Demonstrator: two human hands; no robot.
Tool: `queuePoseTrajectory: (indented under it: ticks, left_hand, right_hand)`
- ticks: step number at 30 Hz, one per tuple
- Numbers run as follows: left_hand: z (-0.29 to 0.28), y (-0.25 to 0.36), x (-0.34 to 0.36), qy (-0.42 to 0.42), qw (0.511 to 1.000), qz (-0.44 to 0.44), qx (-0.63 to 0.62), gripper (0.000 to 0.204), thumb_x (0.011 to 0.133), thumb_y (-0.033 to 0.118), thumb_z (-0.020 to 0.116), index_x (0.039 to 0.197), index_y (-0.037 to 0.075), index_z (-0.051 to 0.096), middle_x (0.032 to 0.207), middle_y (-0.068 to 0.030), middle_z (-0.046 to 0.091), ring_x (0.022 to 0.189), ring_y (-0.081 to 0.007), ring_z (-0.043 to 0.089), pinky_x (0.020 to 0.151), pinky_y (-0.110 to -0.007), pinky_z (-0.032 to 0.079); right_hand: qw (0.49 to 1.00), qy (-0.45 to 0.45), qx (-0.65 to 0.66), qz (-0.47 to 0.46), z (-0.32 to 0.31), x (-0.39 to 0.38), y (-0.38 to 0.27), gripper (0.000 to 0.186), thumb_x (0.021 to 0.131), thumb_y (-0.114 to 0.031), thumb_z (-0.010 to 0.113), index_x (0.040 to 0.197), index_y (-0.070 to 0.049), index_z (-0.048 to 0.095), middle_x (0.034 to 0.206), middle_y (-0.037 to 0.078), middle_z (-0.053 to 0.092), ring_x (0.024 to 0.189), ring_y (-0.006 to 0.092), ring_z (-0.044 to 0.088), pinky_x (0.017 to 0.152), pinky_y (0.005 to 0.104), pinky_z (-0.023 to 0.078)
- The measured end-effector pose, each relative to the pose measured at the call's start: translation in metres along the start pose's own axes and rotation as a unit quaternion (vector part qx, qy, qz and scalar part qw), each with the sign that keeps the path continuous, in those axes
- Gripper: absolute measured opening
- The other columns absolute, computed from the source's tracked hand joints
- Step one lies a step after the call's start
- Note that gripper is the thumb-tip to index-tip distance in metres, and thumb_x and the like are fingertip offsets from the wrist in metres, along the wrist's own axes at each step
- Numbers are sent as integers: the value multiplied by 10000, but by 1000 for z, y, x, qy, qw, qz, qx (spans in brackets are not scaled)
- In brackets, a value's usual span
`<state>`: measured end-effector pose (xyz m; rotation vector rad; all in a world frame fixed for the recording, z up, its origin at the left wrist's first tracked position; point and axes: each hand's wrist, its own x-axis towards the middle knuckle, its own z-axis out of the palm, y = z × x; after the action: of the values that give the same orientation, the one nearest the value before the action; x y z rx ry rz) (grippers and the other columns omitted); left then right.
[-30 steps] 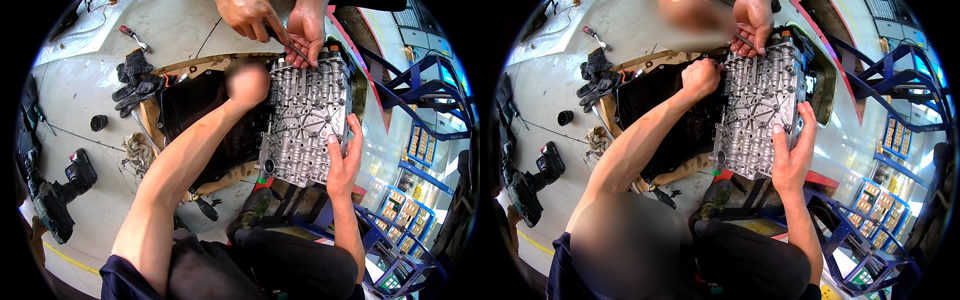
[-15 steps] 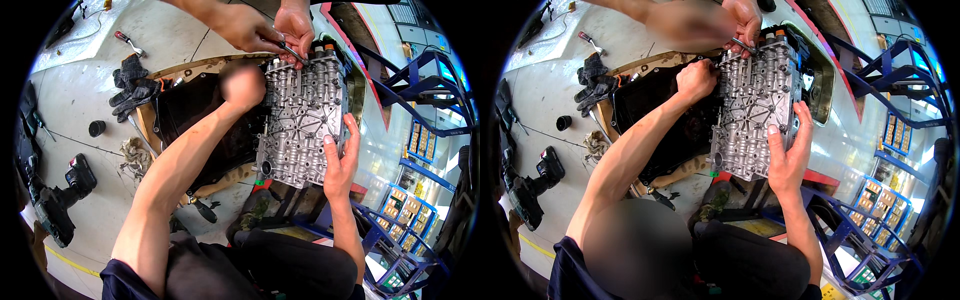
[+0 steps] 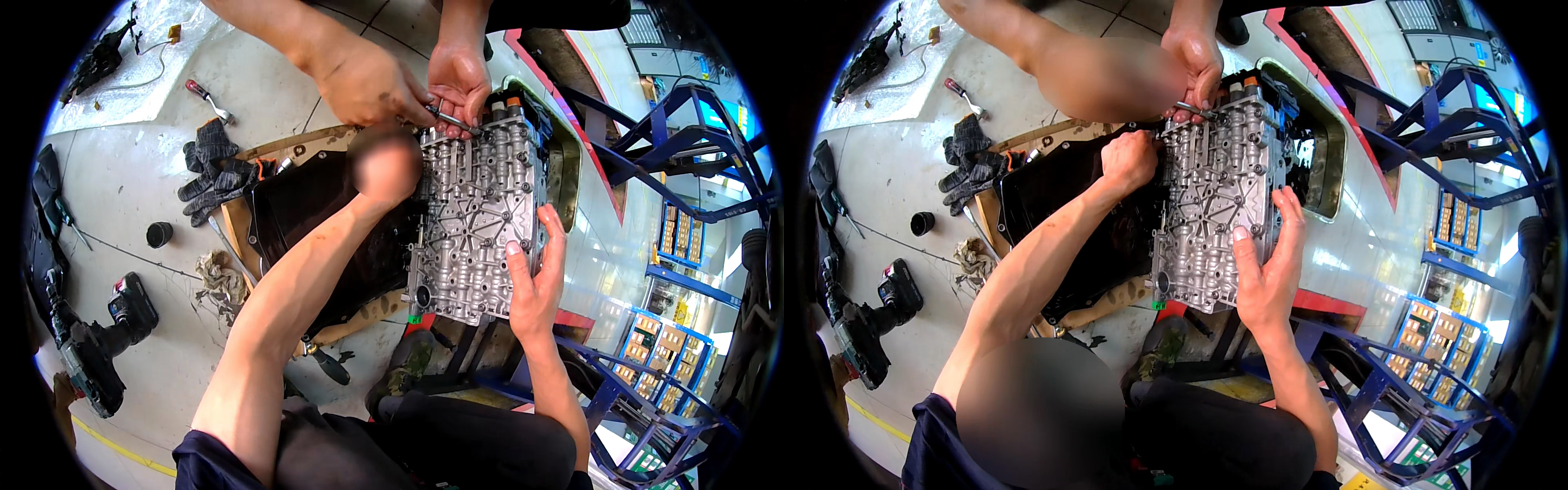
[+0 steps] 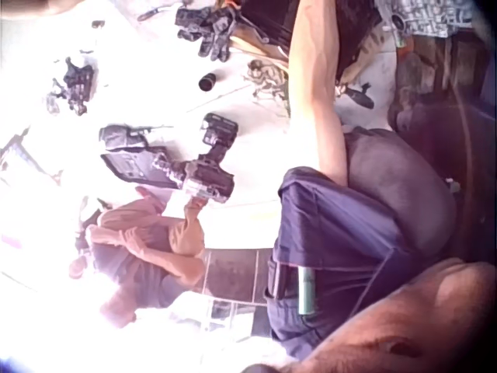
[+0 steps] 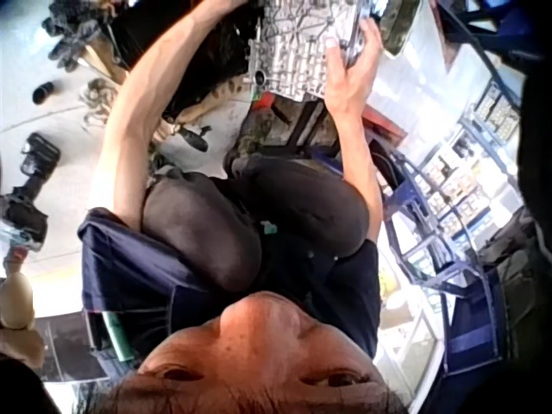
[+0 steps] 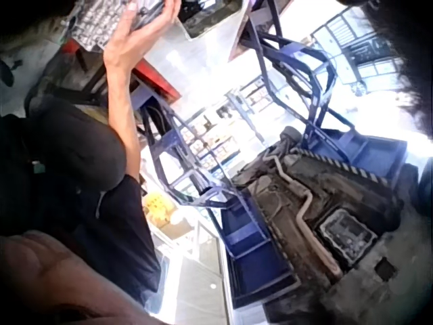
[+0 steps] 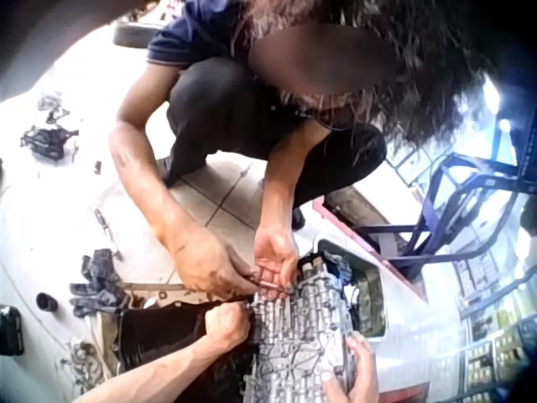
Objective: The person sits on the floor and uses a screwdriver to tighten screws on a metallic engine component held in their hands. A second person assists by holding the part steady and using a tool to help with the fastening process.
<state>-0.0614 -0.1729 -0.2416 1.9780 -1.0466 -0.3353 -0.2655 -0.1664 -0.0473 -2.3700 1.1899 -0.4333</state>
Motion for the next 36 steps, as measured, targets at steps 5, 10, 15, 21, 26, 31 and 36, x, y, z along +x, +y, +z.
queuePoseTrajectory:
  ticks: [5, 10, 15, 21, 26, 31, 36]
  left_hand:
    - [-2, -8, 0, 0, 1000, -6, 0, 265, 978, 321, 677, 1073, 84, 748, 979, -165, 769, 937, -376, 739, 811, -484, 576]
    - [4, -14, -1, 3, 1000, -7, 3, 251, 968, 302, 690, 1085, 85, 739, 978, -153, 765, 918, -368, 735, 801, -476, 571]
    - [1, -15, -23, 9, 996, 30, -83, 243, 958, 282, 703, 1098, 86, 731, 977, -141, 762, 900, -361, 732, 790, -469, 566]
    - [-73, 44, -24, -114, 968, -101, -198, 260, 958, 289, 705, 1087, 64, 726, 947, -154, 752, 932, -360, 724, 827, -455, 555]
    - [-80, 45, -37, -154, 965, -91, -191, 294, 956, 302, 701, 1118, 59, 730, 974, -151, 765, 915, -339, 728, 849, -437, 550]
    - [-105, 38, -48, -231, 894, -124, -364, 448, 1061, 409, 603, 1259, 17, 688, 1177, -140, 747, 1034, -300, 714, 916, -437, 559]
    - [-145, 46, -55, -292, 603, -279, -688, 905, 1069, 712, 345, 1487, -76, 503, 1495, -227, 570, 1394, -319, 554, 1175, -450, 438]
  right_hand:
    - [1000, -1, -8, -8, 1, 2, 1, 589, 1021, -237, 660, 1495, 41, 449, 1593, 269, 407, 1502, 384, 393, 1247, 478, 282]
    - [1000, 5, -5, -14, 1, 1, 1, 587, 1016, -235, 668, 1491, 36, 454, 1584, 271, 420, 1488, 392, 412, 1240, 483, 295]
    - [1000, 13, -13, -22, 3, 0, 3, 599, 1003, -238, 688, 1483, 37, 459, 1574, 267, 433, 1476, 398, 424, 1234, 480, 309]
    - [999, 31, -19, -24, 4, -1, 2, 610, 997, -258, 691, 1486, 16, 451, 1565, 254, 437, 1446, 403, 453, 1215, 479, 340]
    - [999, 32, 10, -24, 0, -2, 6, 638, 987, -237, 705, 1501, 21, 430, 1569, 255, 432, 1442, 401, 456, 1204, 467, 358]
    - [981, 6, 190, 44, -7, -1, 15, 706, 1024, -236, 683, 1577, 40, 342, 1525, 220, 477, 1336, 277, 532, 1136, 400, 420]
    - [921, -1, 371, 121, -9, -4, 25, 767, 1055, -205, 655, 1642, 57, 238, 1452, 185, 548, 1225, 179, 576, 1061, 319, 460]
